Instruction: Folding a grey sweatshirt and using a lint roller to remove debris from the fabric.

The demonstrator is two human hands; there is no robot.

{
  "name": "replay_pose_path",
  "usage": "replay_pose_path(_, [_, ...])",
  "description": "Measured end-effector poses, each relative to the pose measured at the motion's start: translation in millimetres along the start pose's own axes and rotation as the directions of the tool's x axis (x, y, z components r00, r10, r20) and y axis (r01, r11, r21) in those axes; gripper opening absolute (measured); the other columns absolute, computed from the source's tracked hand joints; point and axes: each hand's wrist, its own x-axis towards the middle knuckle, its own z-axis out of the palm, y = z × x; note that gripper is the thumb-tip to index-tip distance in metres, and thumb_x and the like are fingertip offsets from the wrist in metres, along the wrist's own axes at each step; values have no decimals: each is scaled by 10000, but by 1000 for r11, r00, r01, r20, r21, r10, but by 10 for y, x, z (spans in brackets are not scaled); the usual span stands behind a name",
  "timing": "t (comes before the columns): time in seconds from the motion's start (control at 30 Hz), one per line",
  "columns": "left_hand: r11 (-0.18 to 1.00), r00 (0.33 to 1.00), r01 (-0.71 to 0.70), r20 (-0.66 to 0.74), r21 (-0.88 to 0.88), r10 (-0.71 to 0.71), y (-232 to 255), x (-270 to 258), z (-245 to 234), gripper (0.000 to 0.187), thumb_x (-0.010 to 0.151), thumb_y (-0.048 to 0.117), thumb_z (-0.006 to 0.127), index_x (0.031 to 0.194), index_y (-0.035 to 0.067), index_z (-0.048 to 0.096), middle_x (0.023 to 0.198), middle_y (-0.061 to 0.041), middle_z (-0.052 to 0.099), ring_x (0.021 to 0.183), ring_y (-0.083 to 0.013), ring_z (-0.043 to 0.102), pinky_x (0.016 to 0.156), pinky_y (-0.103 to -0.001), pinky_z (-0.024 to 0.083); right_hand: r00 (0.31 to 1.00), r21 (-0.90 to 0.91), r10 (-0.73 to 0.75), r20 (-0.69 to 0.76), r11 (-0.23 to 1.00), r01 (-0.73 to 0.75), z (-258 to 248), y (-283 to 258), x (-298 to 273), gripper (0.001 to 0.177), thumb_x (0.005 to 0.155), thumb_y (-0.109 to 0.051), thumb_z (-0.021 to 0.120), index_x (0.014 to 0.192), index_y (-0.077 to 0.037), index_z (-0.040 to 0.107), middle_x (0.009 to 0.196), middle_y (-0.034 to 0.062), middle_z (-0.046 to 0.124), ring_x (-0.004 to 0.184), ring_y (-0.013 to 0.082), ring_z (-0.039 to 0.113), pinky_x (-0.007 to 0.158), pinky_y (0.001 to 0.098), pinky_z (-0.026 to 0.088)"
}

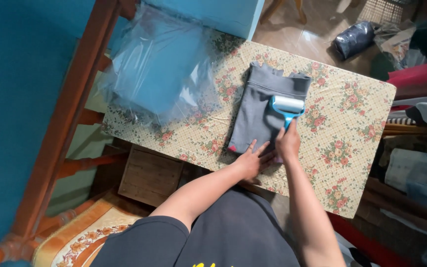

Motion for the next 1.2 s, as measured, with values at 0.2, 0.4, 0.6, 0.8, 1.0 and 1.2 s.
replay_pose_path(0.2, [993,985,9,-172,-119,-29,-48,36,233,850,825,692,676,1495,195,513,1649,-92,346,1571,-397,191,1235,-661,231,990,17,-69,-127,997,71,107,265,770,414,994,-250,607,1355,-88,485,1036,310,671,983,567,664,832,643,528])
replay_pose_path(0.4, [969,905,-1,-412,-247,-104,-139,-224,341,786,607,559,885,1253,153,698,1505,-186,481,1490,-448,359,1196,-643,337,994,231,-101,39,969,90,-259,-481,-540,409,968,-202,541,1339,-47,465,1005,384,607,992,637,603,790,695,491])
replay_pose_path(0.6, [983,922,41,-372,-181,-107,-109,-268,246,703,595,595,828,1100,124,699,1210,-100,680,1382,-330,489,1219,-603,317,941,73,-165,295,986,150,40,-601,-1165,598,978,-249,552,1495,-49,328,1071,321,604,1092,558,640,862,618,566])
replay_pose_path(0.8, [973,995,43,-82,-229,-63,-180,-264,233,949,751,615,787,1507,240,354,1551,-39,420,1527,-368,278,1203,-669,271,970,89,-244,8,966,243,533,-617,-105,571,948,-137,612,1465,12,420,1014,353,606,1019,602,640,809,632,557])
replay_pose_path(1.0, [986,999,38,-23,-160,-42,-177,-48,709,1158,757,645,807,1655,301,163,1710,-46,181,1602,-413,51,1181,-673,293,993,205,-117,7,972,113,674,-718,697,562,923,-161,646,1437,-54,446,1083,357,661,1056,559,654,881,628,535])
replay_pose_path(1.2, [955,955,31,-274,-294,-115,-193,-96,846,798,885,353,713,1583,236,343,1678,-123,259,1558,-406,241,1151,-659,362,1000,420,-22,8,907,17,-6,-518,295,483,979,-208,667,1434,-132,526,1066,199,689,951,349,709,793,455,568])
